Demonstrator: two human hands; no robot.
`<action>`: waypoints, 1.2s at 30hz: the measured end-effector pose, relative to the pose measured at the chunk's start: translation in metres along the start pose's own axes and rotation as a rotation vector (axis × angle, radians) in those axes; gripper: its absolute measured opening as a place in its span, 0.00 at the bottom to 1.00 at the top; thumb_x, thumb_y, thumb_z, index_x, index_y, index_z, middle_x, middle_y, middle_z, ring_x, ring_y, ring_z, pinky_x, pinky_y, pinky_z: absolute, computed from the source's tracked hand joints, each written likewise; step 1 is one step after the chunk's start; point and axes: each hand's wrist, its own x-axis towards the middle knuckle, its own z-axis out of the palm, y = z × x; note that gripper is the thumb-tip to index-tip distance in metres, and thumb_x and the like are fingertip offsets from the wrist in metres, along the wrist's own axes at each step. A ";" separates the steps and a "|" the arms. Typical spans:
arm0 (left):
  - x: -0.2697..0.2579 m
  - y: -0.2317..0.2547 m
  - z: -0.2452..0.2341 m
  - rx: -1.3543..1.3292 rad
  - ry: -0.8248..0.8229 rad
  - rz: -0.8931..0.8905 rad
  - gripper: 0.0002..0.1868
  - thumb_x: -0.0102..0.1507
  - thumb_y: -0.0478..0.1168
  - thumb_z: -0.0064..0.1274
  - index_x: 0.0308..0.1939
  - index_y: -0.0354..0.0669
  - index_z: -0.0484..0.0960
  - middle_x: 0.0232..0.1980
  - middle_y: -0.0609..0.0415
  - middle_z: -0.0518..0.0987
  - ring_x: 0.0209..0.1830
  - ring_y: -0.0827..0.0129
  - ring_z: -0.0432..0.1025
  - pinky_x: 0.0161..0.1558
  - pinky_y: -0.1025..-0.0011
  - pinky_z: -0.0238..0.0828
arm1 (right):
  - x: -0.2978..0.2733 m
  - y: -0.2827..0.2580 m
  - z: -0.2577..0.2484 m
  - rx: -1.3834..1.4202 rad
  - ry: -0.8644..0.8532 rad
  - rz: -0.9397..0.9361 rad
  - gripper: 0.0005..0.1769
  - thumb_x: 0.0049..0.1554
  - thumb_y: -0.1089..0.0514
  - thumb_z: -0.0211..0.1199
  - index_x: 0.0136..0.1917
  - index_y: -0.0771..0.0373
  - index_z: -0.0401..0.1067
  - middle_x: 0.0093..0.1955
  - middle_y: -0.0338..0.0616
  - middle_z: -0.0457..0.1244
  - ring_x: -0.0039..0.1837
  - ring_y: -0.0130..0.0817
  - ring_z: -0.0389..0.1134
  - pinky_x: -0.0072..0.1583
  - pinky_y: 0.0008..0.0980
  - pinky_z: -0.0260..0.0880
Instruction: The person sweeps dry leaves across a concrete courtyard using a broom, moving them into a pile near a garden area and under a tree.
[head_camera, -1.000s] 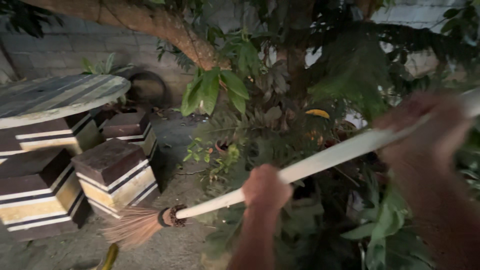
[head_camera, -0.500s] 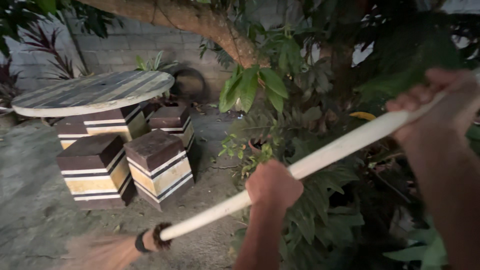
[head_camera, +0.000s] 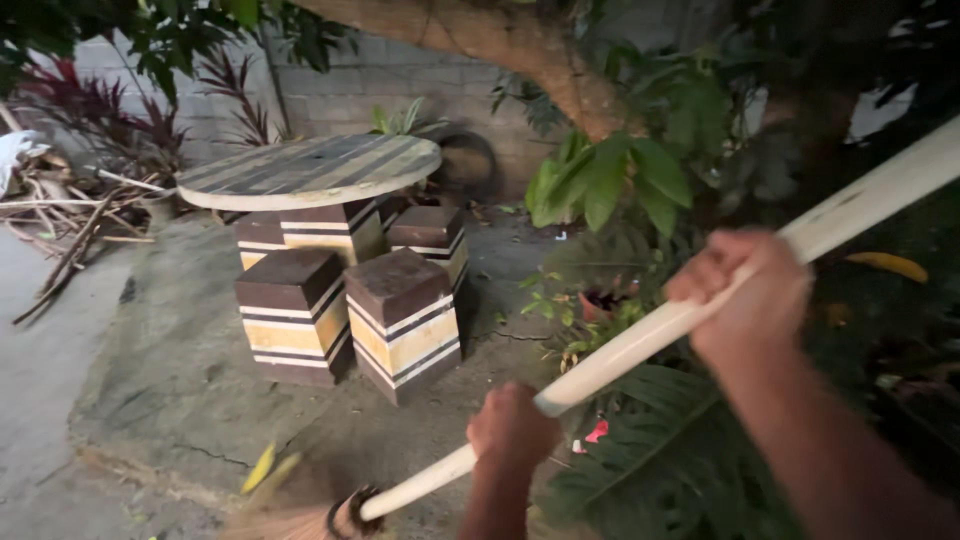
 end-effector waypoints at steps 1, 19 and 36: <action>-0.005 0.009 -0.005 0.022 -0.028 -0.010 0.21 0.53 0.51 0.64 0.49 0.55 0.86 0.52 0.49 0.83 0.55 0.53 0.78 0.58 0.57 0.74 | 0.010 -0.007 -0.003 -0.001 0.001 0.002 0.20 0.54 0.55 0.56 0.29 0.52 0.47 0.26 0.35 0.44 0.28 0.33 0.46 0.39 0.38 0.55; -0.004 0.114 -0.041 -0.038 -0.103 0.325 0.18 0.59 0.47 0.54 0.47 0.42 0.86 0.51 0.42 0.83 0.53 0.49 0.79 0.54 0.55 0.75 | 0.179 -0.155 -0.236 -0.139 -0.397 -0.528 0.13 0.76 0.47 0.46 0.55 0.51 0.67 0.44 0.31 0.60 0.44 0.30 0.63 0.54 0.44 0.64; 0.008 0.116 0.027 -0.106 -0.257 0.365 0.23 0.57 0.49 0.57 0.53 0.43 0.82 0.57 0.43 0.80 0.59 0.48 0.75 0.60 0.56 0.72 | -0.011 -0.122 -0.007 -0.365 0.197 -0.538 0.11 0.55 0.53 0.56 0.40 0.55 0.56 0.32 0.36 0.48 0.35 0.33 0.47 0.47 0.46 0.58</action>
